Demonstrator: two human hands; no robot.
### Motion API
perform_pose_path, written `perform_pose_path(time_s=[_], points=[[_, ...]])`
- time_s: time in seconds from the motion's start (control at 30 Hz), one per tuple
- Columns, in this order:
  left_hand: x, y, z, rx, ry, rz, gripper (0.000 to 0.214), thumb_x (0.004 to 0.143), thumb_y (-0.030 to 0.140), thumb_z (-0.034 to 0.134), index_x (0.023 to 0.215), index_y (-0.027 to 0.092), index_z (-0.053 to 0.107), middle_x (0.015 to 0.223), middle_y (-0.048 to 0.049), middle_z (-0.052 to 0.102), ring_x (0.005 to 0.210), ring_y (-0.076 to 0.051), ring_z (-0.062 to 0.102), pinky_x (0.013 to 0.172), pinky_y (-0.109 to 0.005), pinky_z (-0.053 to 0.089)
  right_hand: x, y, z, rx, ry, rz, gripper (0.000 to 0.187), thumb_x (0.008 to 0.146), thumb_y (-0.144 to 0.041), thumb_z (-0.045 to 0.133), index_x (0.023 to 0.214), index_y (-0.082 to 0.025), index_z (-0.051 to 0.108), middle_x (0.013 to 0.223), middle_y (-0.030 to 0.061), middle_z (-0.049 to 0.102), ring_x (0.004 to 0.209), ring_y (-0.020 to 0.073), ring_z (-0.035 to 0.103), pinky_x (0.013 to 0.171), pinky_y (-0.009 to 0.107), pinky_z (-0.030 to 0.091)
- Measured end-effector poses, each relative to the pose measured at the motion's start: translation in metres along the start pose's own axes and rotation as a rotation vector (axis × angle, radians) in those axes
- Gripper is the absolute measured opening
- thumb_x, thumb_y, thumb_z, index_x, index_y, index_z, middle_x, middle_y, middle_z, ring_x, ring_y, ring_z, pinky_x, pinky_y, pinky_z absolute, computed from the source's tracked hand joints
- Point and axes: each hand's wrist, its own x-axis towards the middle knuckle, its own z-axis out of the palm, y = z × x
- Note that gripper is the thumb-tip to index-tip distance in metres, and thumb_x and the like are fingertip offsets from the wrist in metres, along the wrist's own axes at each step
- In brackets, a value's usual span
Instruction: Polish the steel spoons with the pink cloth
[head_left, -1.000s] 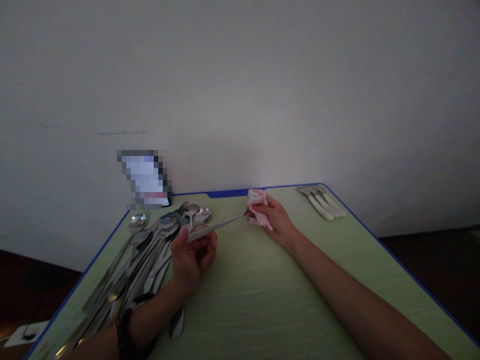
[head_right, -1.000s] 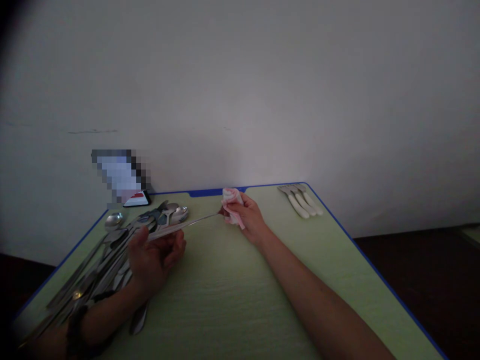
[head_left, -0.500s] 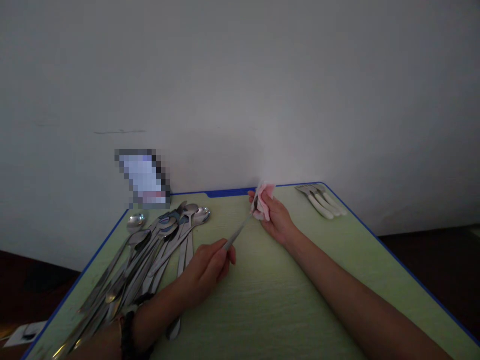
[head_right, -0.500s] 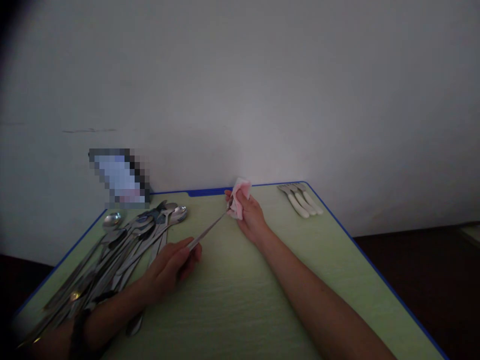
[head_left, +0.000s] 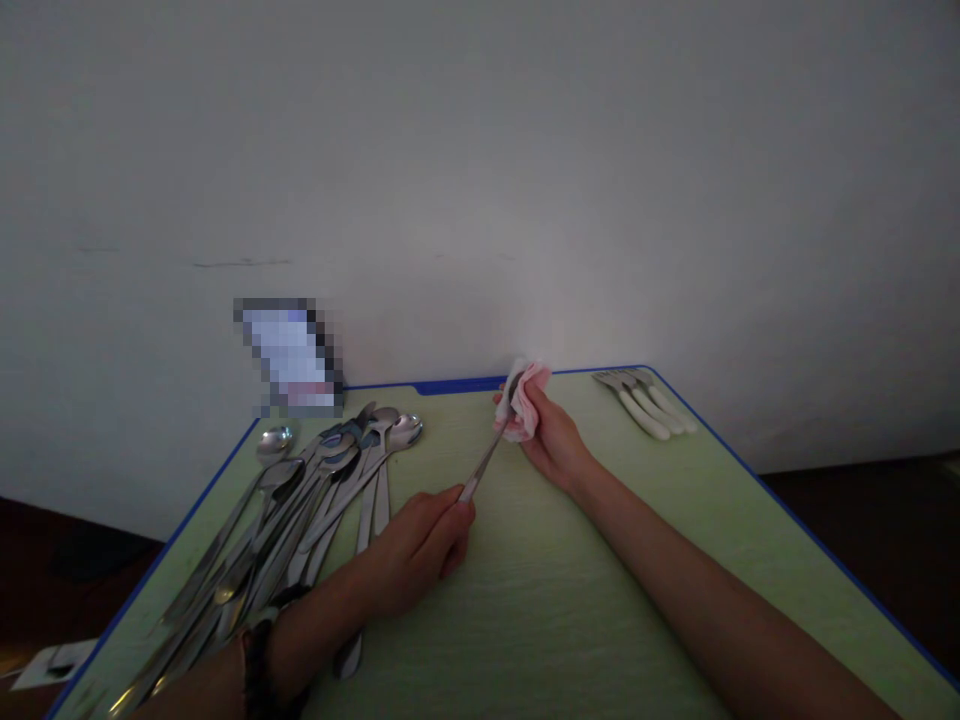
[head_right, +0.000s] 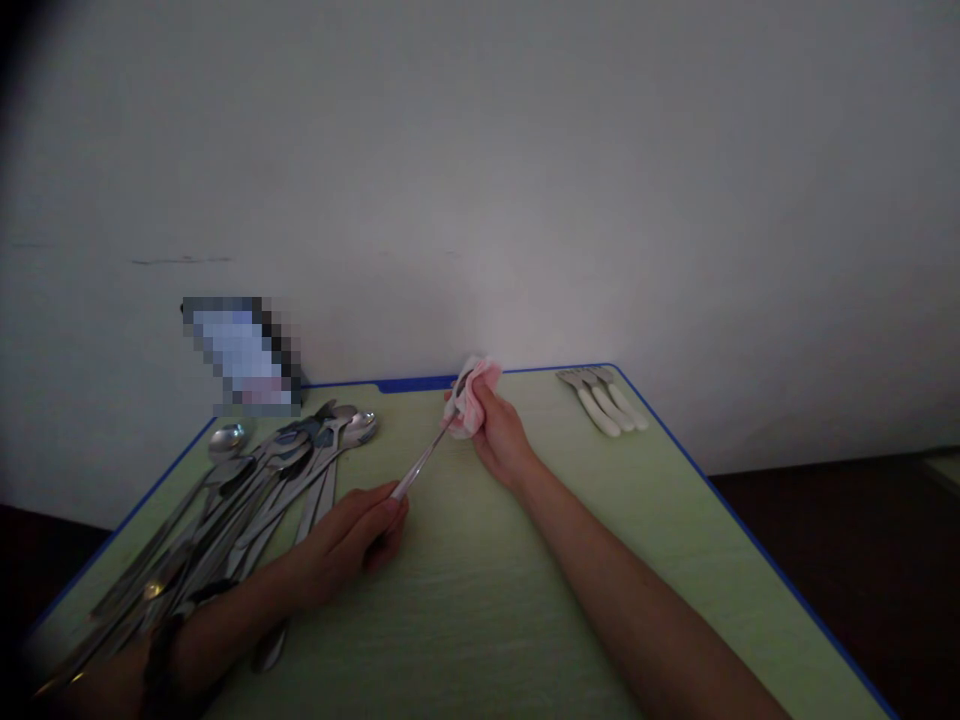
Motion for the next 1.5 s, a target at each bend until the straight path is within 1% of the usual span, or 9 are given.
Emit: perform_pose_path(time_s=[0.13, 0.47, 0.63, 0.77, 0.87, 1.07, 1.27, 1.37, 1.5], points=[[-0.0003, 0.0001, -0.0001, 0.040, -0.004, -0.004, 0.041, 0.096, 0.033, 0.026, 0.060, 0.021, 0.043, 0.050, 0.0039, 0.047, 0.048, -0.012, 0.044, 0.056, -0.023, 0.037, -0.0017, 0.0000, 0.0016, -0.006, -0.008, 0.010, 0.024, 0.078, -0.039, 0.062, 0.083, -0.016, 0.063, 0.070, 0.0016, 0.067, 0.056, 0.0114, 0.056, 0.056, 0.024, 0.049], [0.0001, 0.0018, -0.0007, 0.086, -0.021, -0.011, 0.040, 0.096, 0.033, 0.026, 0.062, 0.020, 0.043, 0.052, 0.0041, 0.048, 0.050, -0.011, 0.045, 0.057, -0.022, 0.038, -0.0053, 0.0040, 0.0039, -0.090, -0.020, 0.007, 0.033, 0.068, -0.046, 0.069, 0.070, -0.014, 0.065, 0.065, 0.0006, 0.065, 0.058, 0.0112, 0.055, 0.061, 0.025, 0.045], [0.0005, 0.0000, -0.0005, 0.067, -0.013, -0.003, 0.042, 0.096, 0.032, 0.026, 0.059, 0.020, 0.042, 0.049, 0.0047, 0.046, 0.048, -0.011, 0.044, 0.056, -0.022, 0.037, -0.0036, 0.0045, 0.0034, -0.020, -0.011, 0.025, 0.031, 0.070, -0.045, 0.068, 0.074, -0.015, 0.065, 0.066, -0.0004, 0.065, 0.059, 0.0111, 0.055, 0.063, 0.026, 0.048], [0.0016, -0.0008, -0.0005, 0.059, -0.022, -0.006, 0.040, 0.095, 0.031, 0.027, 0.059, 0.020, 0.041, 0.049, 0.0058, 0.043, 0.046, -0.010, 0.041, 0.051, -0.022, 0.034, -0.0007, 0.0042, 0.0024, 0.090, 0.052, -0.008, 0.024, 0.075, -0.041, 0.065, 0.076, -0.018, 0.063, 0.068, -0.0024, 0.064, 0.060, 0.0108, 0.056, 0.067, 0.028, 0.051], [0.0016, -0.0006, -0.0007, 0.079, -0.035, 0.001, 0.038, 0.094, 0.031, 0.028, 0.059, 0.020, 0.040, 0.049, 0.0061, 0.042, 0.046, -0.010, 0.040, 0.050, -0.022, 0.032, 0.0002, 0.0038, 0.0021, 0.099, 0.068, -0.011, 0.021, 0.076, -0.038, 0.065, 0.076, -0.017, 0.062, 0.068, -0.0025, 0.063, 0.059, 0.0102, 0.055, 0.066, 0.028, 0.053], [0.0008, 0.0025, -0.0013, 0.123, -0.070, -0.021, 0.037, 0.093, 0.032, 0.028, 0.060, 0.020, 0.038, 0.051, 0.0056, 0.041, 0.046, -0.010, 0.039, 0.050, -0.022, 0.031, -0.0013, 0.0039, 0.0026, 0.021, 0.083, -0.027, 0.022, 0.071, -0.035, 0.068, 0.071, -0.015, 0.061, 0.059, -0.0029, 0.059, 0.052, 0.0090, 0.052, 0.055, 0.024, 0.050], [0.0024, 0.0067, -0.0009, 0.189, -0.080, -0.016, 0.039, 0.093, 0.034, 0.025, 0.059, 0.021, 0.039, 0.049, 0.0049, 0.040, 0.045, -0.011, 0.040, 0.051, -0.023, 0.033, -0.0036, 0.0035, 0.0032, -0.023, 0.065, -0.005, 0.025, 0.068, -0.038, 0.070, 0.071, -0.015, 0.061, 0.059, -0.0023, 0.060, 0.052, 0.0093, 0.052, 0.053, 0.023, 0.047], [0.0034, 0.0052, 0.0003, 0.189, -0.075, -0.024, 0.040, 0.094, 0.036, 0.025, 0.061, 0.021, 0.041, 0.050, 0.0044, 0.043, 0.046, -0.011, 0.042, 0.053, -0.023, 0.035, -0.0064, 0.0040, 0.0038, -0.098, 0.002, 0.038, 0.029, 0.069, -0.043, 0.069, 0.071, -0.015, 0.061, 0.058, -0.0015, 0.060, 0.053, 0.0106, 0.052, 0.054, 0.025, 0.046], [0.0041, 0.0038, 0.0019, 0.183, -0.049, -0.049, 0.040, 0.093, 0.039, 0.026, 0.061, 0.021, 0.040, 0.051, 0.0042, 0.044, 0.047, -0.011, 0.044, 0.052, -0.022, 0.035, -0.0087, 0.0058, 0.0020, -0.297, -0.088, 0.031, 0.037, 0.069, -0.050, 0.066, 0.069, -0.014, 0.062, 0.057, -0.0003, 0.060, 0.055, 0.0118, 0.053, 0.058, 0.026, 0.044]])
